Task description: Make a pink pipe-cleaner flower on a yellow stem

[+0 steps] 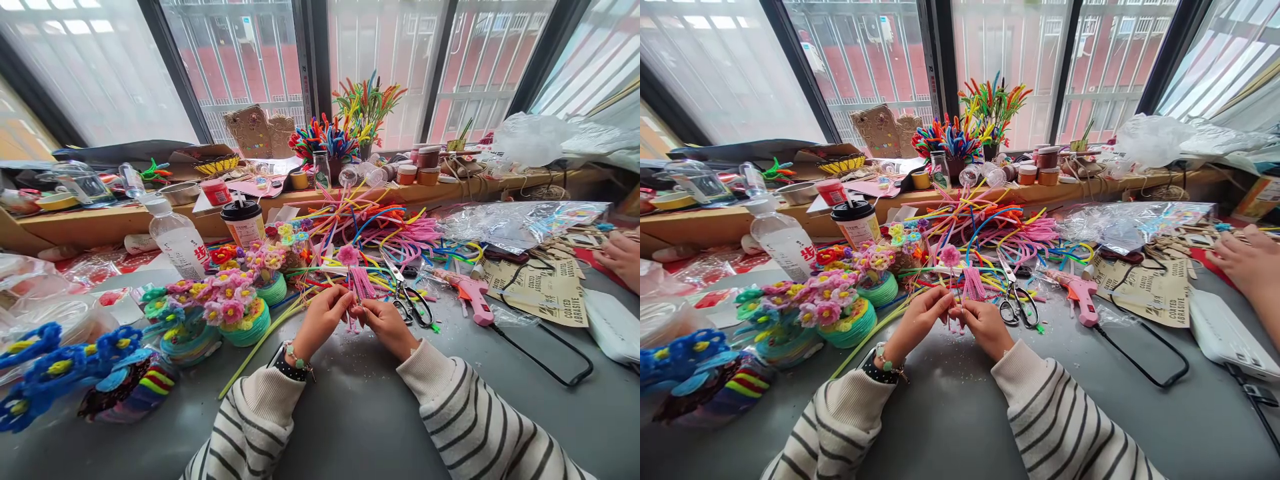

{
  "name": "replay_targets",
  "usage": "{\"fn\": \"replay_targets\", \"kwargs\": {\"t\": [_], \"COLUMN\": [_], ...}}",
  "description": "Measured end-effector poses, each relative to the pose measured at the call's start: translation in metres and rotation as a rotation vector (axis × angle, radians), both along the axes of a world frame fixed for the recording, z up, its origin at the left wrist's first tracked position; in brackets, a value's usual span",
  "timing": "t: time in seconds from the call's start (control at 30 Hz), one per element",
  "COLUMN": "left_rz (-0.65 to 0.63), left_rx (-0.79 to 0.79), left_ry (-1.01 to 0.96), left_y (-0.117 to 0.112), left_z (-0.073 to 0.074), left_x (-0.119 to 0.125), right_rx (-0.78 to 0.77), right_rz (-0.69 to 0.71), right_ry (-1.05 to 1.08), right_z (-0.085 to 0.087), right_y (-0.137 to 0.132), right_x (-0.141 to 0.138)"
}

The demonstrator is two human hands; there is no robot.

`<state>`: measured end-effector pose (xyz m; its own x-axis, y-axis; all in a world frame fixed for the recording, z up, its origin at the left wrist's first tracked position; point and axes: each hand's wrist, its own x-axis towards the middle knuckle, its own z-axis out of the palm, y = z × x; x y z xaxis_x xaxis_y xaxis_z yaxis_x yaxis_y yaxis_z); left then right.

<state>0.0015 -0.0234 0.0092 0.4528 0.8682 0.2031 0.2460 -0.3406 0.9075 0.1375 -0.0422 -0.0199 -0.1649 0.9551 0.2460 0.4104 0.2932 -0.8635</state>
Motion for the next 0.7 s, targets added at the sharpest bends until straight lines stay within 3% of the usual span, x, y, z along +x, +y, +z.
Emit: {"fn": "replay_targets", "kwargs": {"t": [0.7], "left_rz": [-0.076], "left_rx": [-0.052], "left_ry": [-0.006], "left_y": [0.0000], "left_z": [-0.0024], "left_x": [-0.0006], "right_rx": [0.031], "right_rz": [0.098], "right_ry": [-0.011], "right_z": [-0.0043], "right_y": [0.0000], "right_x": [0.0009]}}
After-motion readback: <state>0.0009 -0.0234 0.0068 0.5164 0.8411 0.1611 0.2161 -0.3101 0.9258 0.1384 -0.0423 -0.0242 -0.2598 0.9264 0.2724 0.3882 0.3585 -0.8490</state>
